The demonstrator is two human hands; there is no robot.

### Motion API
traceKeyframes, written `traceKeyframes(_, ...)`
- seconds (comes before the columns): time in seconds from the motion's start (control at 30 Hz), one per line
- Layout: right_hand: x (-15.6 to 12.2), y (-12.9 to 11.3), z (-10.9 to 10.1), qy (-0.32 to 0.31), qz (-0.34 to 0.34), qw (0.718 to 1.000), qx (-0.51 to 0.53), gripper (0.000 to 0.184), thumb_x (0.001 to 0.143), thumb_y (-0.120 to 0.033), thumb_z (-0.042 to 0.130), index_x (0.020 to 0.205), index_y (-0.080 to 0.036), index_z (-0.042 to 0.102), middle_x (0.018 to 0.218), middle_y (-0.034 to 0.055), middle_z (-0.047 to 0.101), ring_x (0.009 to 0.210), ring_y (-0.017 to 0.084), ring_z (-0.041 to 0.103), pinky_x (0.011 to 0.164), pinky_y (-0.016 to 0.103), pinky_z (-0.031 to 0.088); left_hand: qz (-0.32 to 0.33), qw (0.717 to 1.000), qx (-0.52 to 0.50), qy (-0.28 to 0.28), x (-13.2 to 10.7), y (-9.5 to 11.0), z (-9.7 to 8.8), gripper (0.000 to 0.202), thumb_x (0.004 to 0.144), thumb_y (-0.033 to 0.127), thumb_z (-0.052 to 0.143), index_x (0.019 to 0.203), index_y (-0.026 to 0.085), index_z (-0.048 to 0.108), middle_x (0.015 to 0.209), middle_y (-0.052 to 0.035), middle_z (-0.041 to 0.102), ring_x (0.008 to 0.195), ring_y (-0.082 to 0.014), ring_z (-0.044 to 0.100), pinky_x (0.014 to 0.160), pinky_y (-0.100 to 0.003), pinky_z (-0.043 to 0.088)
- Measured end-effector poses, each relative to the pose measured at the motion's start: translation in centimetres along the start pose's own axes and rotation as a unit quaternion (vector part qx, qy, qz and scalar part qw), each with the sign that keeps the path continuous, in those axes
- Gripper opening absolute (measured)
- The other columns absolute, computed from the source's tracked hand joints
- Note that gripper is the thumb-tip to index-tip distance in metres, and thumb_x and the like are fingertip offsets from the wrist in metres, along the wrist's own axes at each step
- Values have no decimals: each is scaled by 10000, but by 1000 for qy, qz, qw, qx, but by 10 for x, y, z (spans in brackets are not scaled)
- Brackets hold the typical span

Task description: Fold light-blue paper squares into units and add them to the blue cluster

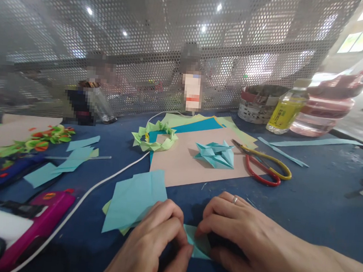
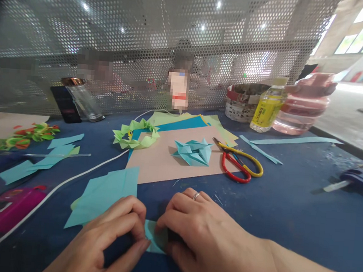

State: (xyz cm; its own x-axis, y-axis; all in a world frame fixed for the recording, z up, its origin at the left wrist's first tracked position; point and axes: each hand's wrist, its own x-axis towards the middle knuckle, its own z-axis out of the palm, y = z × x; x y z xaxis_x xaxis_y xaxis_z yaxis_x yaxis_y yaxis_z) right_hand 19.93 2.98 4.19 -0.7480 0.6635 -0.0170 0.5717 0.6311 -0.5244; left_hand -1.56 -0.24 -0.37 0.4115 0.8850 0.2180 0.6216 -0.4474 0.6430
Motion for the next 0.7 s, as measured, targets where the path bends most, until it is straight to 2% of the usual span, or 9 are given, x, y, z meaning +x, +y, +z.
traceKeyframes(0.7,0,6,-1,1,10,998,63,279,852,-53,630,1016,-278,654,1052,-42,614,1040,145,557,990,275,379,-9,1000,16,0,2,2,0,174,816,55,487,760,216,455,888,41,509,868,-96,576,765,-217,431)
